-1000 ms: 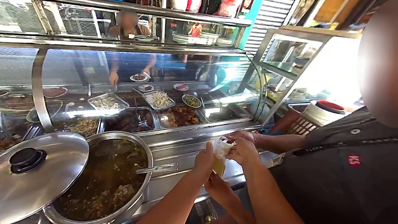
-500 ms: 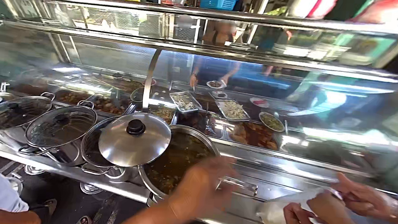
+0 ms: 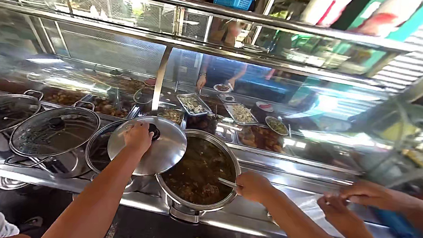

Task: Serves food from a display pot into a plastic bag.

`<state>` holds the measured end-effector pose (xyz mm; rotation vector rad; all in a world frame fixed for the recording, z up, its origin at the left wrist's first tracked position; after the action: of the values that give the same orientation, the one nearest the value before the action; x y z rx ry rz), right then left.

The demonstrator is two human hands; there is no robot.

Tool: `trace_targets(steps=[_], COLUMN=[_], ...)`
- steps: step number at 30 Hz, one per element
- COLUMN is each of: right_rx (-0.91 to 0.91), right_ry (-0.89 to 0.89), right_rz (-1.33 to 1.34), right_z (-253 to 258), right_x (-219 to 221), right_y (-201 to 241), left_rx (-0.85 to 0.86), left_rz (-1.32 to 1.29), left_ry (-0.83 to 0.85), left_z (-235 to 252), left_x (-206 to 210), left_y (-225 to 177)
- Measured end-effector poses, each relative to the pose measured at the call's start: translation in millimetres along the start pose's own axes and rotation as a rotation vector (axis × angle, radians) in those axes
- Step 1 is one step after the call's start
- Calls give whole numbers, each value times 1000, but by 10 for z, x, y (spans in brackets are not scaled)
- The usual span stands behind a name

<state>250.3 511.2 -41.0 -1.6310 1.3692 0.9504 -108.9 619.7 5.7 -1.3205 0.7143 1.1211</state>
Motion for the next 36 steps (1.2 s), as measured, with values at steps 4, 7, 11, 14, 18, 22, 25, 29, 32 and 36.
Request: trace_targets(steps=[4,7,11,14,18,22,25,29,32,36], right_rx=[96,145,201,231,271,330,310,282,295,312], right_ry=[-89,-146,-222,-331,-503,-629,-835,-1071,-1223,-842], right_rz=[-48,-56,2,88,197,406,550,654,615,831], right_z=[-273,-426,-593,-683,-731,-792,-876,-1069,-1295,-1541], right_x=[-426,-611,-642,-570,-260,144,306,385,270,-485], right_y=[80,85,52,-17,-83,-188,-229,-235,-236,-447], left_rx=[-3,23,59,193,473,113,-487,-720,-768,-896], left_rz=[52,67,179,71,-329,-1268,-1792,-1959,-1985,-2131], left_ry=[92,121,148,-15,-94,404,699,769,780,829], left_z=[59,106,52,-22,-428,-1072,-1481,-1765,-1886,-2030], left_x=[17,-28,-92,-136,-173,153,549,873,1028,1146], left_y=[-30,-85,-241,-545,-1557,-2542,-3134,-3758,-4075,-4242])
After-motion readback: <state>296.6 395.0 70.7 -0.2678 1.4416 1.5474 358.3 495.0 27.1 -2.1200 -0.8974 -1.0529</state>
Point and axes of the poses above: each hand's wrist, its own z-axis towards the middle knuckle, its own x-axis out of the palm, y = z × x, the point moved 10 cm from there along z, towards the middle knuckle, and after that the axes turned 11 degrees about -y, right-handed, at the moved point
